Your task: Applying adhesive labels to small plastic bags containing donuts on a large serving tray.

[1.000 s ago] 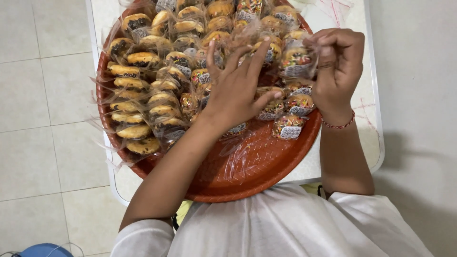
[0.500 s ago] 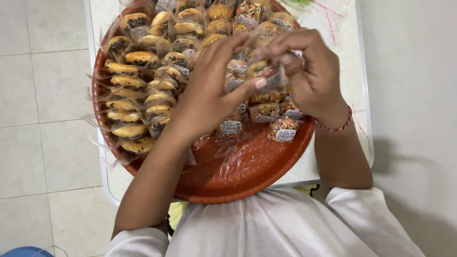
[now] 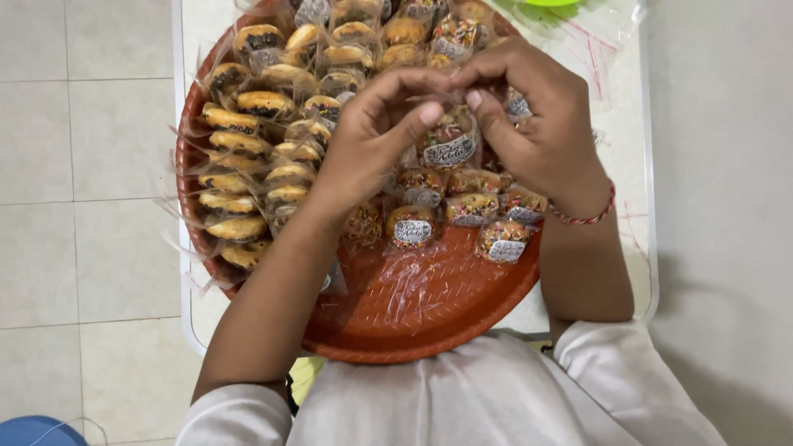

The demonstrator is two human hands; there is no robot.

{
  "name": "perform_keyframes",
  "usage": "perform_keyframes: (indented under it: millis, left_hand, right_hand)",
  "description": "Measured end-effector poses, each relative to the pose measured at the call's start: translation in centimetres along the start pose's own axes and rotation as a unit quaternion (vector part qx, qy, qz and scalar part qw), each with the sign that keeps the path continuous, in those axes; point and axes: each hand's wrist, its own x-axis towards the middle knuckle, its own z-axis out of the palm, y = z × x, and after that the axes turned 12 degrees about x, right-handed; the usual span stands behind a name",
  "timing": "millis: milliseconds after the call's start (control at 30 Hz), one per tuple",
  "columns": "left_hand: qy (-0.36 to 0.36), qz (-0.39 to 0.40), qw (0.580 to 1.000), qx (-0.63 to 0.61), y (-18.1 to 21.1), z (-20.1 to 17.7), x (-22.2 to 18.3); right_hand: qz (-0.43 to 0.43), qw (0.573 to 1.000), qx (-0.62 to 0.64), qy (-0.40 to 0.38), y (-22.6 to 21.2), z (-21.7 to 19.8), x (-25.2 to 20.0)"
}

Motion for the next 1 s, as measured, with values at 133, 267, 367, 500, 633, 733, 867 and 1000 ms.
perform_keyframes:
  millis: [133,267,367,500,633,733,867,1000]
  left_hand:
    - [0.071,0.002,0.996,0.052,-0.3,0.7,-0.2]
    - [0.104,0.010,0.994,0.043,0.2,1.0,-0.3]
    - [0.144,0.018,0.987,0.075,0.0,1.4,-0.5]
    - [0.184,0.068,0.968,0.157,-0.4,1.7,-0.6]
    - [0.191,0.078,0.964,0.166,-0.5,1.9,-0.7]
    - [0.189,0.078,0.964,0.172,-0.2,2.2,-0.8]
    - [0.190,0.068,0.970,0.135,-0.2,2.3,-0.8]
    - [0.202,0.079,0.965,0.149,-0.7,2.1,-0.7]
  right_hand:
    - [-0.055,0.993,0.030,0.098,2.7,2.9,0.0]
    - [-0.132,0.981,0.007,0.139,3.4,4.5,0.4]
    - [-0.131,0.980,-0.029,0.148,3.5,4.9,-0.3]
    - [-0.090,0.979,-0.005,0.184,2.7,4.5,0.1]
    - [-0.097,0.981,-0.032,0.165,3.8,5.0,-0.1]
    - [-0.100,0.978,-0.037,0.181,4.2,5.1,-0.4]
    - [-0.104,0.975,-0.032,0.195,4.3,5.0,-0.8]
    - [-0.092,0.979,0.025,0.182,5.2,5.1,-1.4]
